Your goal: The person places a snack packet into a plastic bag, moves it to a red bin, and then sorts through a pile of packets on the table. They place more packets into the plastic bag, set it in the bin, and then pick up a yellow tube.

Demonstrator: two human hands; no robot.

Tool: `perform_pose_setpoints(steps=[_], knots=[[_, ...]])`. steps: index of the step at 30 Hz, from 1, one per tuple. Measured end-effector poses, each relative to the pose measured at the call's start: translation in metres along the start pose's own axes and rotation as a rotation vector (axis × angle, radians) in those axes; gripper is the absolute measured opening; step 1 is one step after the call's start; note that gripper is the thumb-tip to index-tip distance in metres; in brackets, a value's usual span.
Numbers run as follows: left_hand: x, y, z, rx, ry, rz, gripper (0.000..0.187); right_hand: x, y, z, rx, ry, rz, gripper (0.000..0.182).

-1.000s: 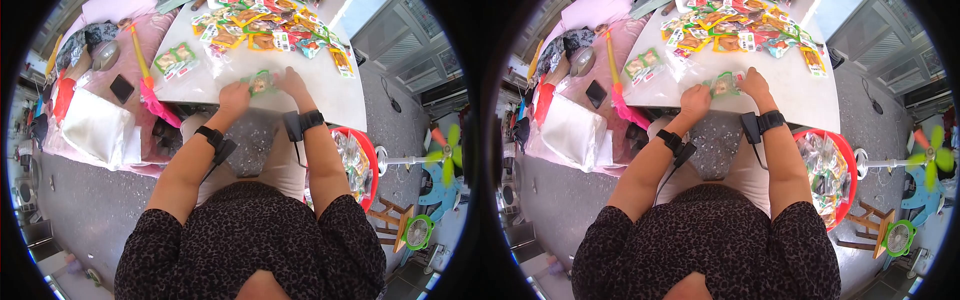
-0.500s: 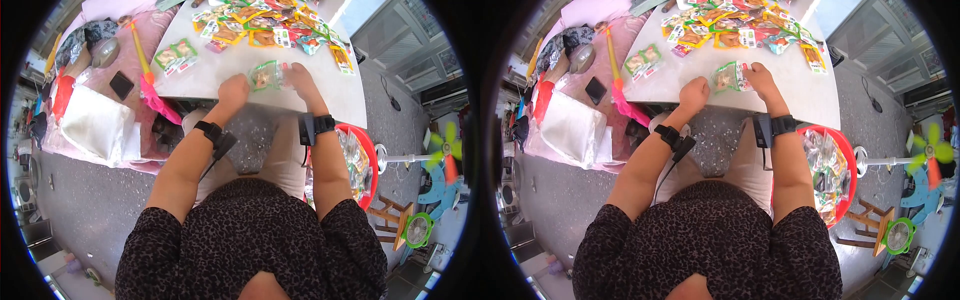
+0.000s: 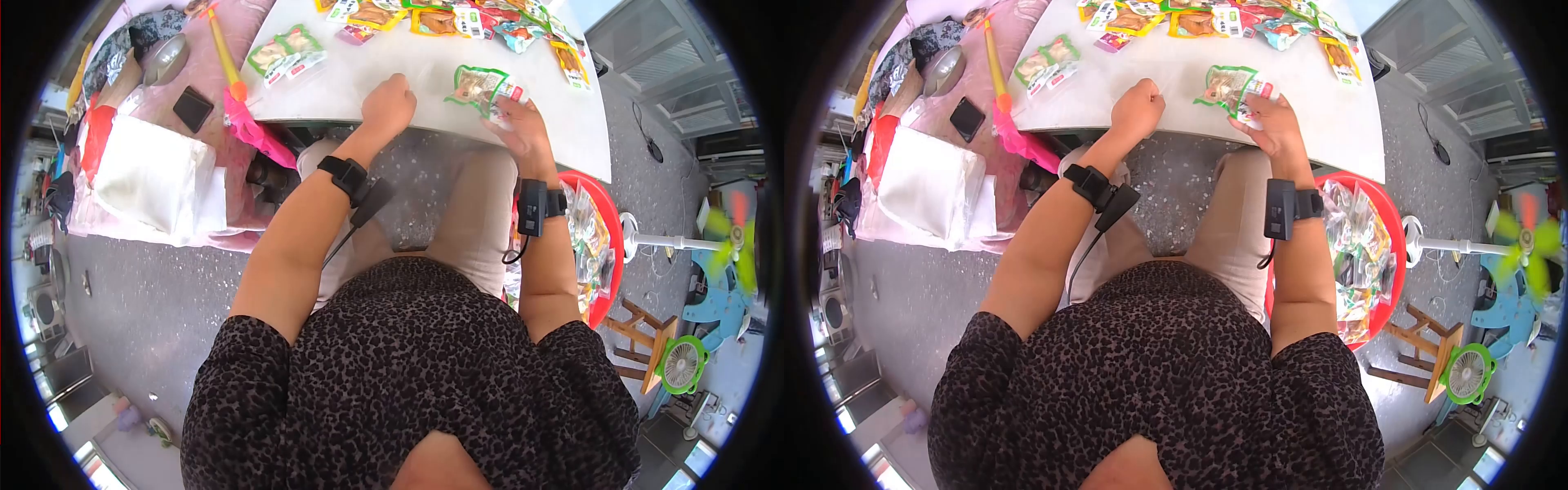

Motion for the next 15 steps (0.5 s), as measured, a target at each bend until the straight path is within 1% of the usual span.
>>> perform_pose_setpoints(steps=[1, 2, 5, 8, 12, 14, 15], knots=[[0.0, 0.001, 0.0, -0.012, 0.001, 0.015, 0.012, -0.007, 0.002, 0.003, -0.013, -0.027, 0.02, 0.021], [0.001, 0.0, -0.001, -0.021, 0.003, 0.03, 0.012, -0.013, 0.002, 0.002, -0.011, -0.04, -0.01, 0.021], [0.003, 0.001, -0.006, -0.049, 0.034, 0.08, 0.014, -0.018, 0.003, 0.006, 0.003, -0.038, 0.028, 0.022], [0.007, 0.003, -0.011, -0.042, 0.119, 0.138, 0.016, -0.023, -0.007, -0.004, 0.011, -0.009, 0.238, 0.026], [0.008, 0.001, -0.013, -0.013, 0.213, 0.216, 0.018, -0.02, -0.01, -0.014, 0.108, 0.047, 0.175, 0.028], [0.007, 0.001, -0.015, -0.051, 0.249, 0.203, 0.017, -0.02, -0.012, -0.018, 0.144, 0.06, 0.122, 0.029], [0.006, 0.001, -0.016, -0.071, 0.268, 0.194, 0.017, -0.018, -0.011, -0.016, 0.142, 0.047, 0.153, 0.03]])
Point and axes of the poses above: each hand's wrist, its own y-axis away from the middle knuckle, its own x-axis out of the palm, z = x × y, the point moved 2 cm from there along -y, towards the middle knuckle, and after that the axes turned 14 degrees about y, right-handed, at the moved point
